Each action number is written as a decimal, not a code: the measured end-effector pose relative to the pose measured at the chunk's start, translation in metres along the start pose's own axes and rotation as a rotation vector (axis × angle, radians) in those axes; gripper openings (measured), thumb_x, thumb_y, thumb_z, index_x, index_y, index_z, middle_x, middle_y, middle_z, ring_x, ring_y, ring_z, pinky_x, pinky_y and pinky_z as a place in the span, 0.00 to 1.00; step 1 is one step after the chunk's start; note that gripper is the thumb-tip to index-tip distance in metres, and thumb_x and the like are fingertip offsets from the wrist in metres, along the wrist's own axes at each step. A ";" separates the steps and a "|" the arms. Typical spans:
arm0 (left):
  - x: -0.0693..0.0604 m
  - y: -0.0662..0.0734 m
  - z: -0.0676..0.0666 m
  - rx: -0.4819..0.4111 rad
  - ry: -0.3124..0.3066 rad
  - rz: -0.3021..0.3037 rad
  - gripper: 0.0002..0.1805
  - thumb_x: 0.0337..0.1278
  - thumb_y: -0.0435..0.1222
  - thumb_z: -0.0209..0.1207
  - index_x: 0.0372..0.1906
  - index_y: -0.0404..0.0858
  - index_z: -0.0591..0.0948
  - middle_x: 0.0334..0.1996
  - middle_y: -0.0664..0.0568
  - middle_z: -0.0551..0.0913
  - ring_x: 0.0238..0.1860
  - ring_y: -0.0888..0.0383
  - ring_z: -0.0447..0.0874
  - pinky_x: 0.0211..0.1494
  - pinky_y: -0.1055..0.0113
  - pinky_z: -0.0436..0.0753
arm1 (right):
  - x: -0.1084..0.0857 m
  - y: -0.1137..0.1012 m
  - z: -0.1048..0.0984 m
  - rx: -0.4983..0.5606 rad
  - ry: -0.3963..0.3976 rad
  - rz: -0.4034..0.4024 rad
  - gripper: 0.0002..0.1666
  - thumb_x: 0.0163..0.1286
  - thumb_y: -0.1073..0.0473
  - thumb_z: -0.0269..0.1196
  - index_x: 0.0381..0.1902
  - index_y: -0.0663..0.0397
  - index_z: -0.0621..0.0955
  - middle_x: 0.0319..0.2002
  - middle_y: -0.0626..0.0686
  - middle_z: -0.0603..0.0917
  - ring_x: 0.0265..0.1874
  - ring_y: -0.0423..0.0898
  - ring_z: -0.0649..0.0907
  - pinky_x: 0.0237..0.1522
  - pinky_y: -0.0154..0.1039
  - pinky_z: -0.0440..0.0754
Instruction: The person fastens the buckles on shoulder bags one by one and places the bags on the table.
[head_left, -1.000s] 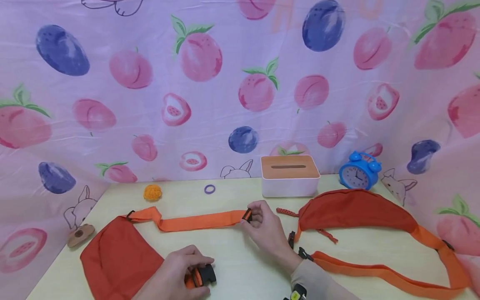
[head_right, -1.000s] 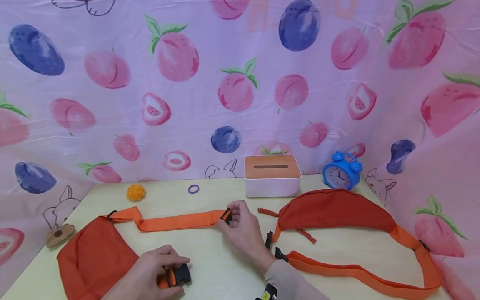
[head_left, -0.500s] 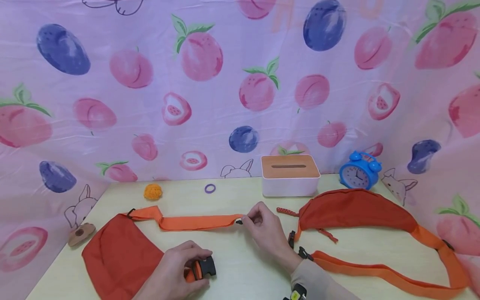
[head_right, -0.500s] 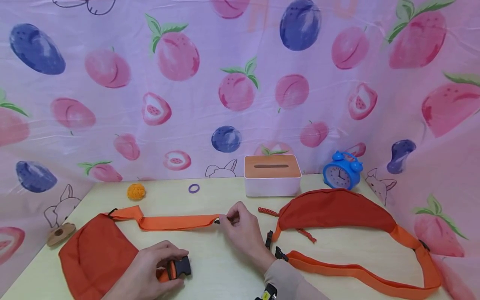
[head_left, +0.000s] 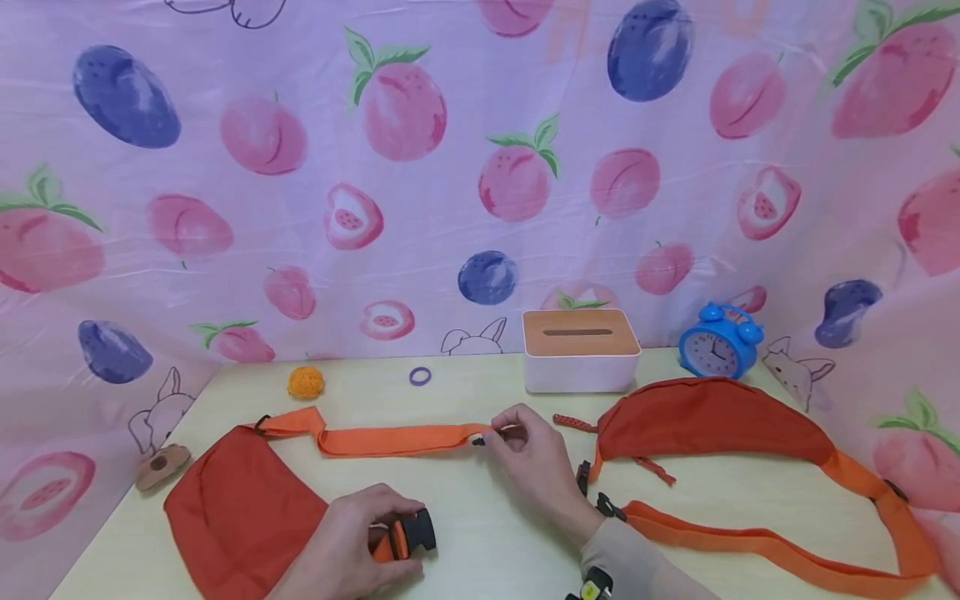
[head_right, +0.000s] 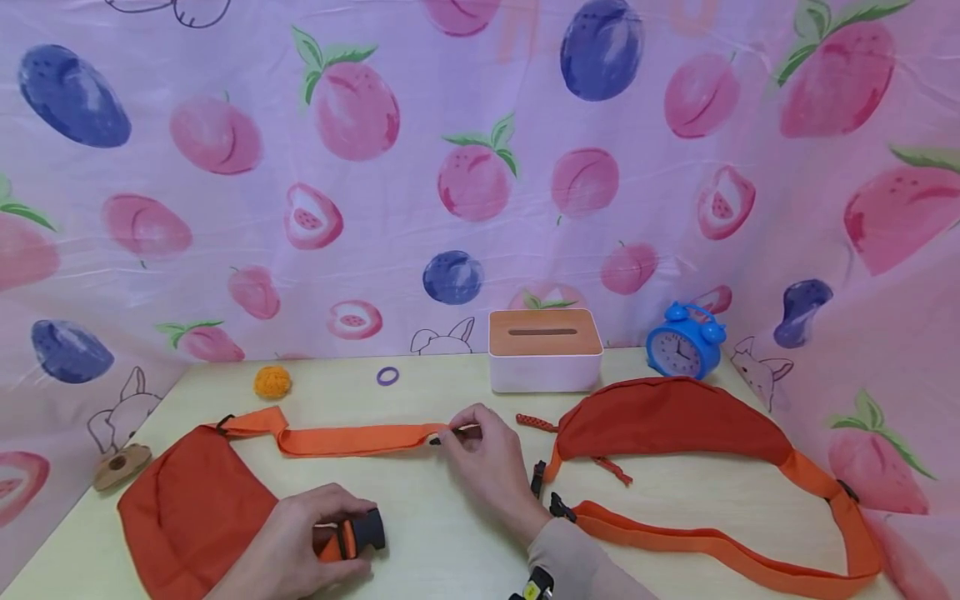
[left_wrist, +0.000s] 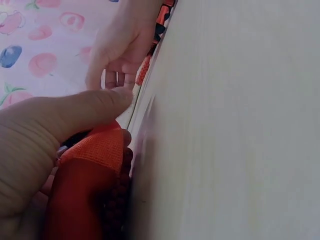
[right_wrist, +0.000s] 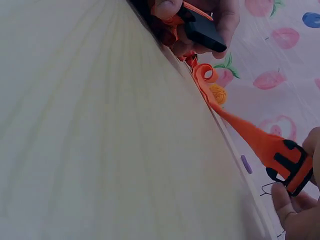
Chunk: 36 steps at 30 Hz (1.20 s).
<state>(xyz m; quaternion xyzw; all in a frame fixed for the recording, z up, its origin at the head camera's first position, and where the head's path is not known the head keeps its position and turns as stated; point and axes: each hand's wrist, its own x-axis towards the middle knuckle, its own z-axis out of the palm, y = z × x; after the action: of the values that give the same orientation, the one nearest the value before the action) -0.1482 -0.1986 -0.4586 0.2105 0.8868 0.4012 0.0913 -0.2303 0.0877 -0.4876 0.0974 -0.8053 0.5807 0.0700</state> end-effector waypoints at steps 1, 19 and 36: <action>0.000 0.000 0.001 -0.003 0.010 0.012 0.29 0.54 0.46 0.86 0.61 0.47 0.90 0.48 0.61 0.87 0.48 0.61 0.87 0.50 0.68 0.91 | 0.000 -0.001 0.000 0.003 -0.003 -0.006 0.07 0.78 0.58 0.73 0.48 0.42 0.85 0.50 0.46 0.87 0.42 0.45 0.88 0.45 0.34 0.87; 0.001 0.001 0.002 -0.023 0.011 0.010 0.27 0.57 0.48 0.84 0.62 0.48 0.91 0.47 0.59 0.84 0.47 0.59 0.85 0.44 0.72 0.90 | -0.001 -0.003 0.000 0.133 -0.083 0.006 0.36 0.66 0.77 0.72 0.68 0.53 0.75 0.38 0.54 0.89 0.35 0.47 0.86 0.40 0.31 0.86; 0.001 -0.001 0.002 -0.040 -0.021 -0.018 0.29 0.58 0.49 0.83 0.63 0.45 0.91 0.49 0.56 0.84 0.50 0.54 0.85 0.47 0.69 0.91 | -0.001 -0.010 -0.001 0.000 0.160 -0.058 0.36 0.69 0.57 0.82 0.71 0.43 0.79 0.54 0.49 0.81 0.43 0.47 0.83 0.43 0.33 0.85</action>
<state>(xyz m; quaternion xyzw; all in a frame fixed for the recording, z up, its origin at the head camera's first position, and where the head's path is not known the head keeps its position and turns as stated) -0.1486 -0.1974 -0.4602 0.2047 0.8794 0.4159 0.1085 -0.2270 0.0858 -0.4777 0.0737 -0.7941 0.5841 0.1509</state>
